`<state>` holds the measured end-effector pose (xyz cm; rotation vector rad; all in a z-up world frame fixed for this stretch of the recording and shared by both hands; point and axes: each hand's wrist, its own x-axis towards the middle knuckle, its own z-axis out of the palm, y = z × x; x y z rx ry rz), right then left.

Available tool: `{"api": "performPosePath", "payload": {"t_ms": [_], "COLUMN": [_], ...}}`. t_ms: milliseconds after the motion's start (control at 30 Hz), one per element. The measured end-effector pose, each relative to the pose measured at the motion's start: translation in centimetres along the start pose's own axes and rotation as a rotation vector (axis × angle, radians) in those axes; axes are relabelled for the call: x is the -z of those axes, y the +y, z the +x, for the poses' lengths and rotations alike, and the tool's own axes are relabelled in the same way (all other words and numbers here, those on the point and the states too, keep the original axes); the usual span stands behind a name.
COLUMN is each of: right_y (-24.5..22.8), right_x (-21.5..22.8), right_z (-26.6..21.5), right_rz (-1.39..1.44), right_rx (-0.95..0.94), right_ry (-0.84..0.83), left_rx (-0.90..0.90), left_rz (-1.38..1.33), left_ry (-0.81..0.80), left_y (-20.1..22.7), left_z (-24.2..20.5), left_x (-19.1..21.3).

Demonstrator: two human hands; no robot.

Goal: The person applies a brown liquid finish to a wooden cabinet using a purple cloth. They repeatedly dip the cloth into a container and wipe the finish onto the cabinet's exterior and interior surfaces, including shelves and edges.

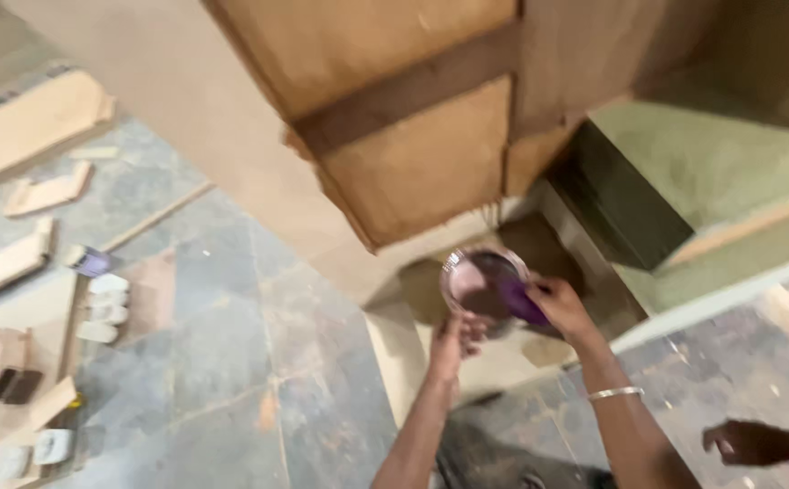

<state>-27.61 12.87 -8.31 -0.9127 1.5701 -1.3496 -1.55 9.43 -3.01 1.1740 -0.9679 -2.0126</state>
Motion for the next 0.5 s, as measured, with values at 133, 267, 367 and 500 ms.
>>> {"api": "performPosePath", "payload": {"t_ms": [133, 267, 367, 500], "right_y": [-1.0, -5.4, -10.1, -18.4], "right_x": [0.7, -2.3, -8.1, -17.4], "right_z": [-2.0, -4.3, -4.0, -3.2], "right_rz": [0.016, 0.5, 0.858, 1.048], "right_rx": [-0.268, -0.44, -0.151, 0.016], "right_ry": [0.173, 0.266, 0.082, 0.177], "left_rx": [0.016, -0.058, -0.132, -0.226], "left_rz": [0.043, 0.026, -0.022, -0.079], "left_ry": [-0.092, -0.155, -0.213, -0.384], "left_y": [3.7, 8.2, 13.5, 21.8], "left_z": [-2.4, -2.3, -1.4, -1.4], "left_x": [1.2, 3.6, 5.8, 9.8]}}
